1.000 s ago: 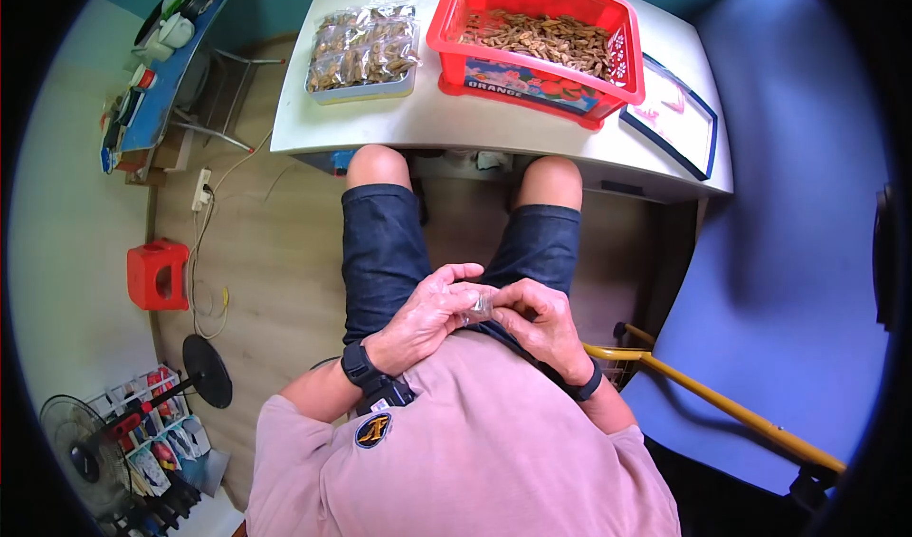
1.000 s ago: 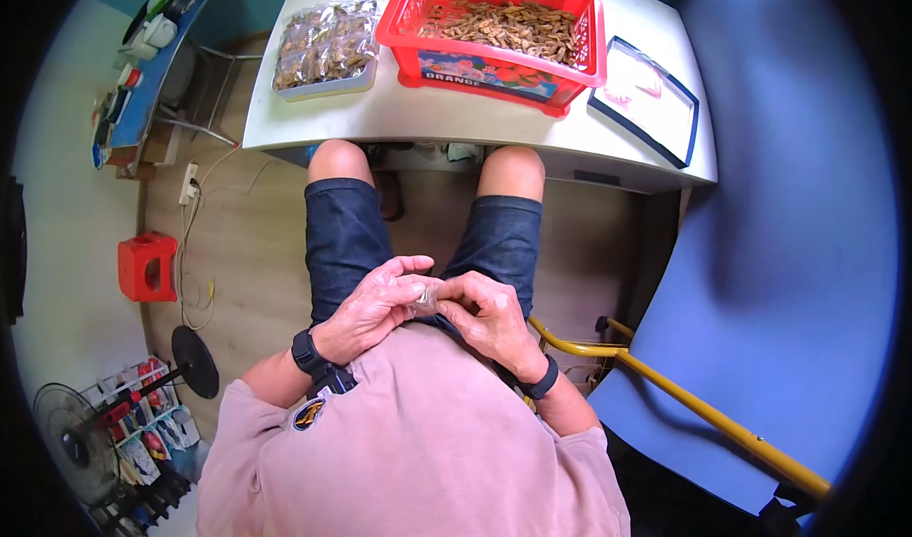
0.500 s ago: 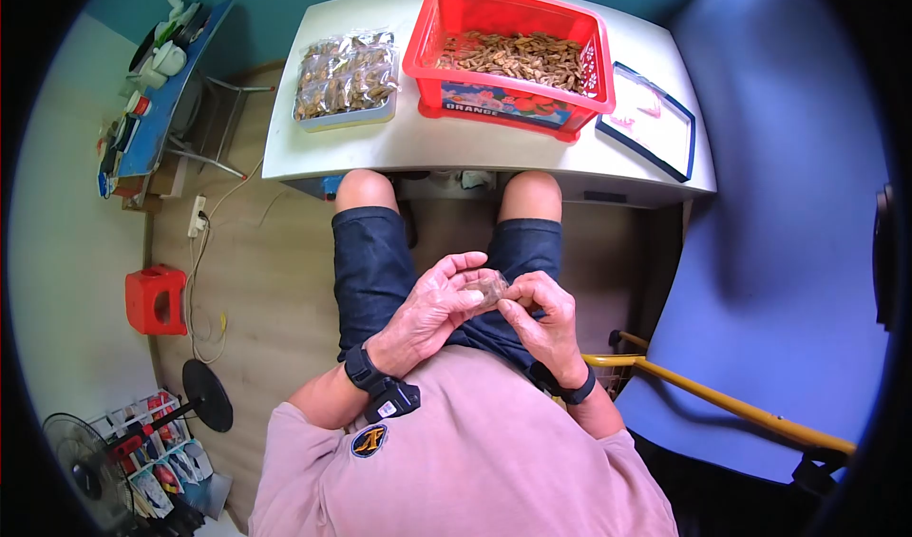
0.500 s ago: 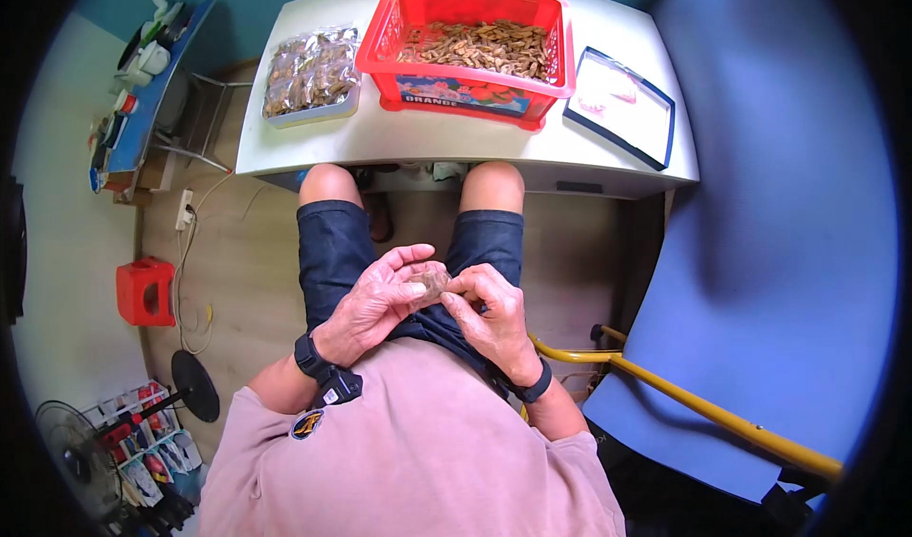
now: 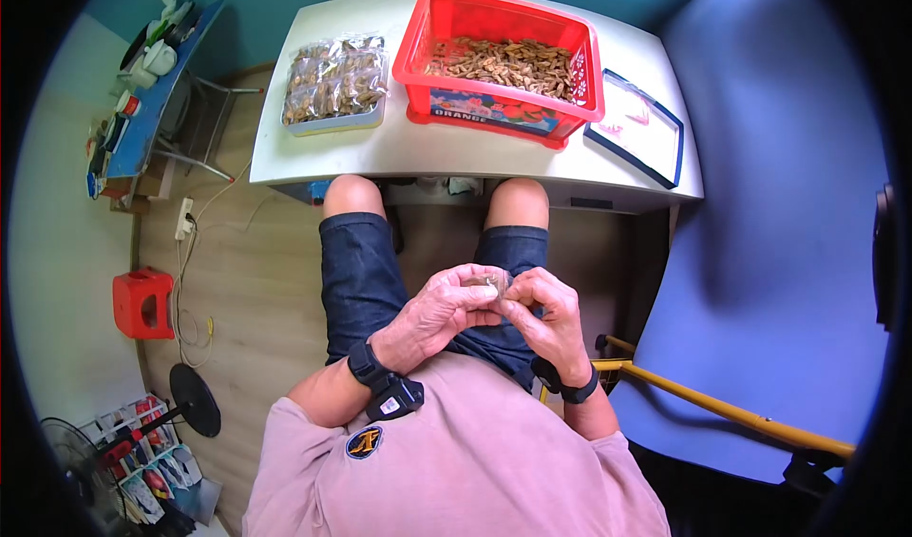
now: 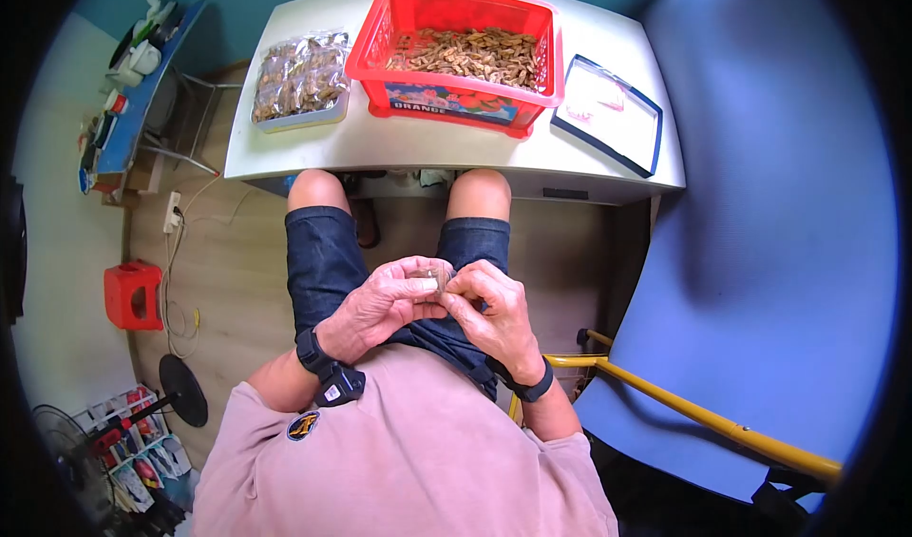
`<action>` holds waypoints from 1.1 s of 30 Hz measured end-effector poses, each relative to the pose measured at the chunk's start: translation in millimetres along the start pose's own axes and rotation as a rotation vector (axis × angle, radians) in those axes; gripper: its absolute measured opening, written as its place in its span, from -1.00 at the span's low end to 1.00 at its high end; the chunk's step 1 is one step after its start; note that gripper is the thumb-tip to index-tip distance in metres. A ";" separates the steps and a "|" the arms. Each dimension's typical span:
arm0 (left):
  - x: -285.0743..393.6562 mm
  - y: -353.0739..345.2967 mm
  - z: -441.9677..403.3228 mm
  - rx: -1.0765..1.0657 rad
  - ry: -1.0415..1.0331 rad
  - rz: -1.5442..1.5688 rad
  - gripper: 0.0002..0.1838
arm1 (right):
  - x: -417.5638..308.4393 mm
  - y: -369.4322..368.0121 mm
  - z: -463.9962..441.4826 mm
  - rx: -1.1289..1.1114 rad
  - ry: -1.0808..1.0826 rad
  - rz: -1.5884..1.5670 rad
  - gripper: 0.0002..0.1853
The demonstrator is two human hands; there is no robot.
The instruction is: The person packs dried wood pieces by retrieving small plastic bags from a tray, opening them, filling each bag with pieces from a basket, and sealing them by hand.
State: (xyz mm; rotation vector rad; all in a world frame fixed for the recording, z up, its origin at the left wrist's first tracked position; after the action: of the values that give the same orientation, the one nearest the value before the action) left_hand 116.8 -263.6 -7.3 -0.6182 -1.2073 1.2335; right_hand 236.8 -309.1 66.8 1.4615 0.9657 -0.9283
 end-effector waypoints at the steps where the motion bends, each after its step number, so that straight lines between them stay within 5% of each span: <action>1: 2.1 2.0 -0.3 0.029 -0.024 -0.007 -0.62 | 0.7 0.2 -0.4 -0.003 0.000 0.000 -0.88; 25: 15.0 15.5 4.2 0.076 -0.099 -0.153 -0.79 | -1.9 -9.6 -10.3 -0.082 0.024 0.030 -0.87; 33: 24.1 9.2 8.8 0.102 -0.128 -0.199 -0.79 | 19.3 -16.2 -7.4 -0.074 -0.161 -0.172 -0.82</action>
State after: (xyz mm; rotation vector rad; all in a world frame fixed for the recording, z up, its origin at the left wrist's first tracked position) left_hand 102.5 -240.6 -4.2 -0.3390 -1.2712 1.1708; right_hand 228.9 -299.2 43.8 1.2361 1.0064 -1.1054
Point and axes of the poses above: each hand's wrist, its own z-axis away from the middle knuckle, its own y-axis out of the back of the hand, x = y × z, the point moved 8 cm from there along -z, towards the middle knuckle, and after that the axes turned 13 degrees about -x, right-handed, at the moved point
